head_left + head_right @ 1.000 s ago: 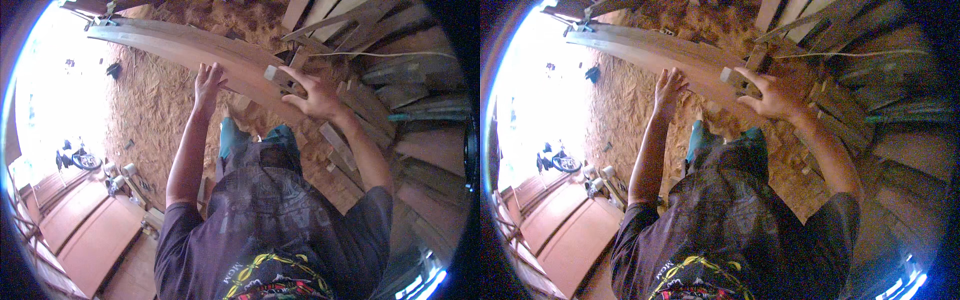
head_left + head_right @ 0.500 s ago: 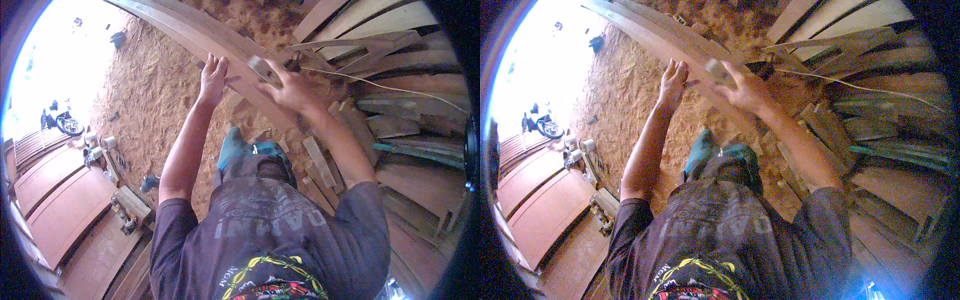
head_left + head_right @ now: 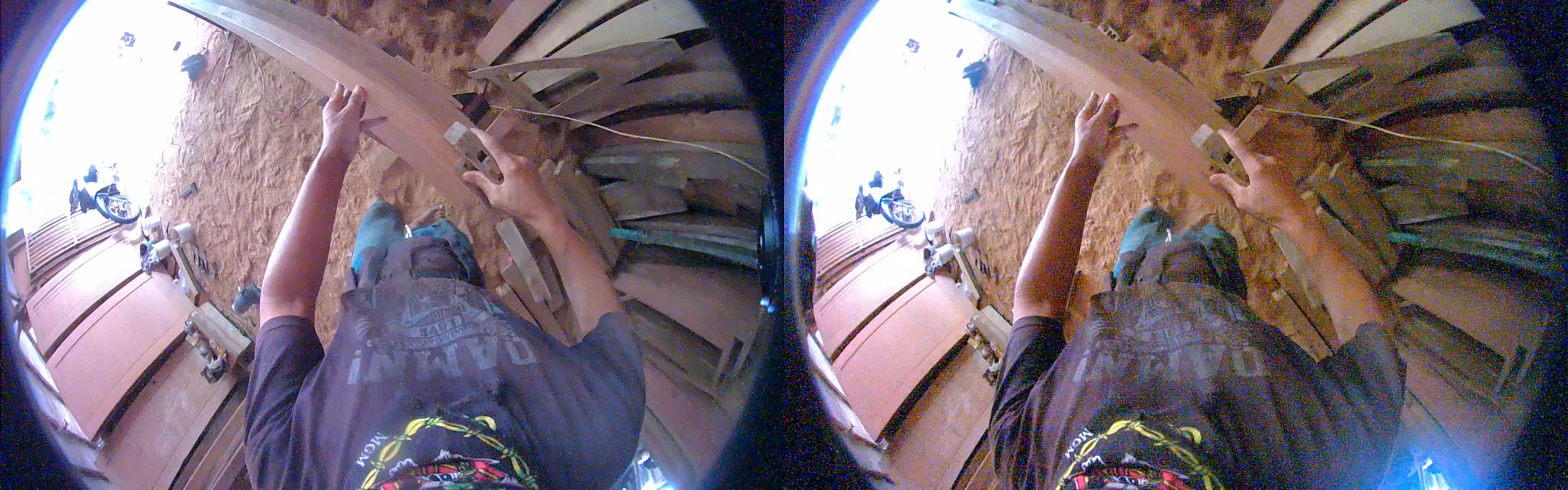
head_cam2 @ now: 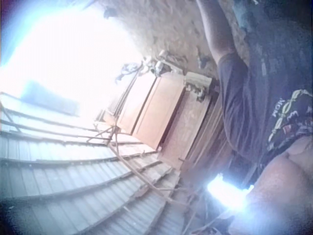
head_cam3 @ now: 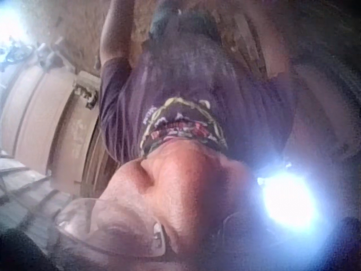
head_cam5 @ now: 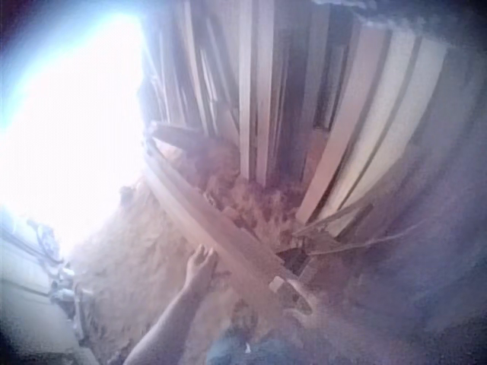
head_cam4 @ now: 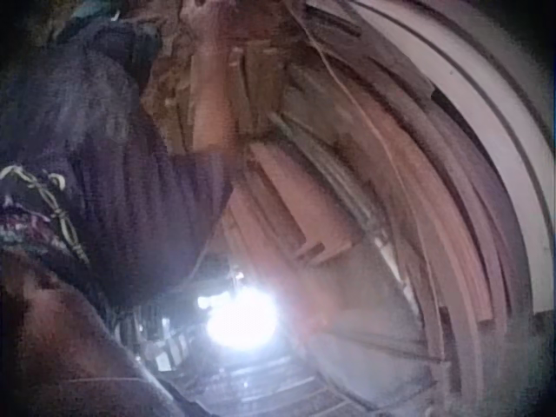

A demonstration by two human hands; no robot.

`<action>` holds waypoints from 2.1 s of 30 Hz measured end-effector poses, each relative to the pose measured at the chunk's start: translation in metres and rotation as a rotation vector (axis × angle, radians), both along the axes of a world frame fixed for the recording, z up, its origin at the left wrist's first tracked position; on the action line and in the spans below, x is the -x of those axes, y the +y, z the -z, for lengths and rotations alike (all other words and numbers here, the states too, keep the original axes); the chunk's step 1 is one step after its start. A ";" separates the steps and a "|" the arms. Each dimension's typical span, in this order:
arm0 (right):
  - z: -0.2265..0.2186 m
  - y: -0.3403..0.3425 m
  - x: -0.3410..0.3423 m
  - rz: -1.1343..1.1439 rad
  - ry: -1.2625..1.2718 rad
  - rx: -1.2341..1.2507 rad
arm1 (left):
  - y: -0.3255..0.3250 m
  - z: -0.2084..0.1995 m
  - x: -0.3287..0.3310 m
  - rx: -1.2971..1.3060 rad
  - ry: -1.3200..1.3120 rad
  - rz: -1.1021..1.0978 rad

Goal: The person sands a long wooden plank with a sanding block, then uses a try square and pencil to mark measurement lines on the plank's surface. The person repositions the plank and continues marking additional lines.

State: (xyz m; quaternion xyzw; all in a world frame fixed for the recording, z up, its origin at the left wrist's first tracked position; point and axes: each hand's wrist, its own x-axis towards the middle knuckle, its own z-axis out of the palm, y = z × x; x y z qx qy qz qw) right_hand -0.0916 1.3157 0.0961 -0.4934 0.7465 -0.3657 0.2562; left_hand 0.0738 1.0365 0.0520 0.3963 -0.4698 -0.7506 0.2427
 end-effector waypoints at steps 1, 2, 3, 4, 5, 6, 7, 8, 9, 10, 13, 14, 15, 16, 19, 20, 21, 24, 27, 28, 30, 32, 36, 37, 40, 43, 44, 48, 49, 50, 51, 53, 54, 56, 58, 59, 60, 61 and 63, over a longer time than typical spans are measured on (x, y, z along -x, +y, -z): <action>-0.005 -0.001 -0.001 -0.029 0.023 0.026 | 0.002 0.001 -0.001 -0.002 -0.004 -0.008; -0.009 -0.008 -0.002 -0.031 0.042 0.004 | 0.003 0.001 -0.001 -0.013 -0.027 -0.018; -0.012 -0.023 -0.003 -0.010 0.088 -0.084 | 0.001 0.001 0.000 0.007 0.003 -0.027; -0.014 -0.043 -0.003 -0.019 0.087 -0.061 | 0.001 0.001 -0.001 -0.003 0.000 -0.034; -0.014 -0.058 -0.005 -0.018 0.081 -0.139 | 0.004 0.003 -0.005 -0.052 -0.032 -0.046; -0.017 -0.060 -0.007 -0.031 0.079 -0.120 | 0.006 0.003 -0.009 -0.028 -0.035 -0.050; -0.016 -0.061 -0.008 -0.021 0.057 -0.171 | 0.005 0.004 -0.011 -0.013 -0.043 -0.050; -0.017 -0.053 -0.008 -0.015 0.033 -0.137 | 0.003 0.003 -0.012 0.003 -0.049 -0.042; -0.015 -0.035 -0.006 0.000 -0.001 -0.181 | 0.000 0.007 -0.009 0.033 0.001 -0.067; -0.016 -0.006 -0.006 0.005 0.023 -0.074 | 0.001 0.008 -0.009 0.003 -0.016 -0.062; -0.007 0.055 -0.001 0.007 0.033 -0.082 | -0.007 0.011 -0.009 0.018 0.029 0.012; -0.006 0.066 0.004 0.009 -0.014 -0.189 | -0.008 0.011 -0.009 0.018 0.033 0.020; -0.007 0.077 0.005 0.006 -0.040 -0.214 | -0.009 0.011 -0.009 0.013 0.039 0.022; -0.007 0.081 0.005 0.023 -0.084 -0.249 | -0.009 0.011 -0.010 -0.004 0.025 0.017; -0.017 0.079 0.001 0.067 -0.119 -0.083 | -0.009 0.009 -0.012 -0.047 0.024 0.006; -0.021 0.076 -0.002 0.092 -0.123 -0.016 | -0.009 0.008 -0.013 -0.061 0.029 0.007; -0.024 0.074 -0.004 0.151 -0.130 -0.028 | -0.009 0.007 -0.012 -0.042 -0.009 0.029; -0.026 0.066 -0.005 0.083 -0.061 -0.040 | -0.009 0.005 -0.011 -0.029 0.001 0.053; -0.014 0.055 -0.002 0.030 -0.086 0.029 | -0.010 0.005 -0.009 -0.058 -0.042 0.021; -0.010 0.051 -0.001 0.045 -0.100 -0.085 | -0.009 0.005 -0.008 -0.065 -0.027 0.010; -0.005 0.039 0.003 0.022 -0.095 -0.051 | -0.005 0.007 -0.009 -0.049 -0.018 -0.015; -0.002 0.012 -0.002 0.033 0.042 0.000 | -0.002 0.008 -0.008 -0.059 -0.042 -0.047; 0.000 -0.080 -0.008 0.013 0.065 -0.053 | 0.000 0.005 -0.007 0.001 0.022 0.023; 0.003 -0.109 -0.010 0.012 0.084 -0.002 | -0.001 0.004 -0.006 0.015 -0.005 0.014; 0.015 -0.117 -0.010 0.012 0.078 -0.022 | -0.003 0.001 -0.003 0.040 -0.046 -0.011; 0.011 -0.034 -0.003 -0.001 -0.018 0.070 | -0.004 0.004 -0.005 0.037 -0.011 0.009; 0.006 0.004 -0.002 0.018 -0.030 0.075 | -0.006 0.007 -0.005 0.054 -0.038 -0.007; -0.017 0.117 -0.008 0.159 -0.065 -0.281 | -0.008 0.024 -0.007 0.040 0.071 0.008; -0.021 0.126 -0.007 0.173 -0.084 -0.195 | -0.011 0.025 -0.009 0.077 -0.004 0.058; -0.022 0.128 -0.012 0.300 -0.078 -0.080 | -0.016 0.024 -0.007 0.431 -0.421 0.214; -0.025 0.129 -0.012 0.423 -0.228 -0.100 | -0.012 0.026 -0.008 0.224 -0.174 0.108; -0.024 0.119 -0.013 0.648 -0.183 0.013 | -0.010 0.026 -0.005 0.041 -0.063 0.009; -0.024 0.112 -0.011 0.796 -0.316 0.041 | -0.008 0.024 -0.003 0.072 -0.031 0.021; -0.026 0.101 -0.001 0.768 -0.345 0.127 | -0.009 0.020 0.000 0.056 -0.107 0.074; -0.030 0.082 0.015 0.787 -0.348 0.139 | -0.010 0.014 0.000 0.042 -0.035 0.072; -0.034 0.073 0.016 0.778 -0.331 0.146 | -0.009 0.011 -0.005 0.065 -0.078 0.112; -0.039 0.055 0.023 0.734 -0.313 0.178 | -0.015 0.008 -0.007 0.072 -0.128 0.150; -0.041 0.032 0.029 0.654 -0.199 0.147 | -0.021 0.007 -0.010 0.095 -0.147 0.183; -0.045 -0.027 0.032 0.647 -0.149 0.057 | -0.043 0.008 -0.014 0.139 -0.206 0.200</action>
